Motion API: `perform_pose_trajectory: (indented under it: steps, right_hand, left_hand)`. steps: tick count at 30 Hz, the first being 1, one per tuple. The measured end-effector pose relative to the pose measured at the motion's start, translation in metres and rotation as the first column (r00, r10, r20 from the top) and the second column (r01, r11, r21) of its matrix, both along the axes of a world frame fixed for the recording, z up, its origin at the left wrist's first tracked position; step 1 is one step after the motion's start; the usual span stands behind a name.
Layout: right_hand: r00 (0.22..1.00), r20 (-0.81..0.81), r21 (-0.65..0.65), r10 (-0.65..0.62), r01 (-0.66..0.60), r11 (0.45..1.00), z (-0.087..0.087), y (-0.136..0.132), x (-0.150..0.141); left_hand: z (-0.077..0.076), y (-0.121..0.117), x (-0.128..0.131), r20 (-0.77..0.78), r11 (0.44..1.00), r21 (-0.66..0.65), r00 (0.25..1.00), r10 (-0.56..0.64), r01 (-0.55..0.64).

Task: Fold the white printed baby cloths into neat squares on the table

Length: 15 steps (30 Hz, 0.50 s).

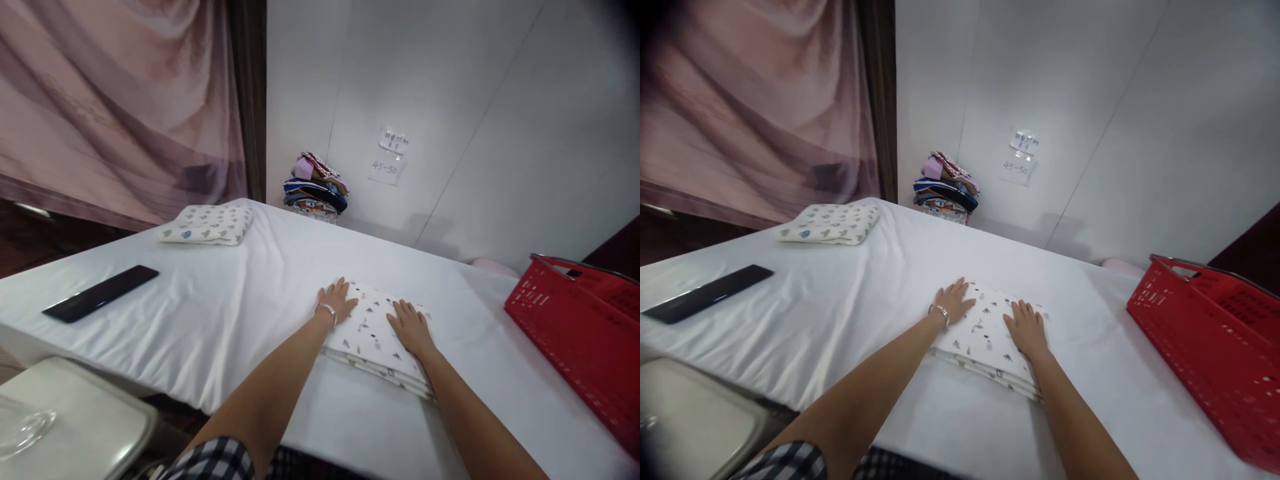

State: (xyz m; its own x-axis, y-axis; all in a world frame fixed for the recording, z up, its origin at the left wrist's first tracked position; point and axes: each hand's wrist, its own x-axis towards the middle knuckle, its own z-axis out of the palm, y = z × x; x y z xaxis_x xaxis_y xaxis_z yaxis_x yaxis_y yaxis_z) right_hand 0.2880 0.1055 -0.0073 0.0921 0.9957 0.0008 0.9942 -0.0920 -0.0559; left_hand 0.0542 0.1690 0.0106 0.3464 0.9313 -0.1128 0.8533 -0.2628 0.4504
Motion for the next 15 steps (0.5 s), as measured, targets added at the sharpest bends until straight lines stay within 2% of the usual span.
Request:
perform_pose_trajectory:
  steps: [4,8,12,15]
  right_hand:
    - [1.0,-0.001,-0.011,0.002,-0.002,1.0,0.002,-0.002,-0.003]
    - [0.999,-0.036,-0.063,0.021,-0.023,0.998,0.013,0.0,-0.002]
    - [0.998,-0.047,-0.038,0.03,-0.032,0.999,0.029,0.017,0.002]
    - [0.998,-0.029,-0.027,0.062,-0.062,0.998,0.033,0.035,0.008]
  left_hand:
    - [-0.002,0.002,0.001,-0.005,1.0,0.011,1.0,0.006,-0.006]
    - [-0.004,0.003,0.0,-0.012,1.0,0.014,1.0,0.006,-0.006]
    - [-0.005,0.003,0.0,-0.022,1.0,0.022,1.0,0.005,-0.004]
    - [-0.006,0.003,0.0,-0.03,1.0,0.028,1.0,0.007,-0.006]
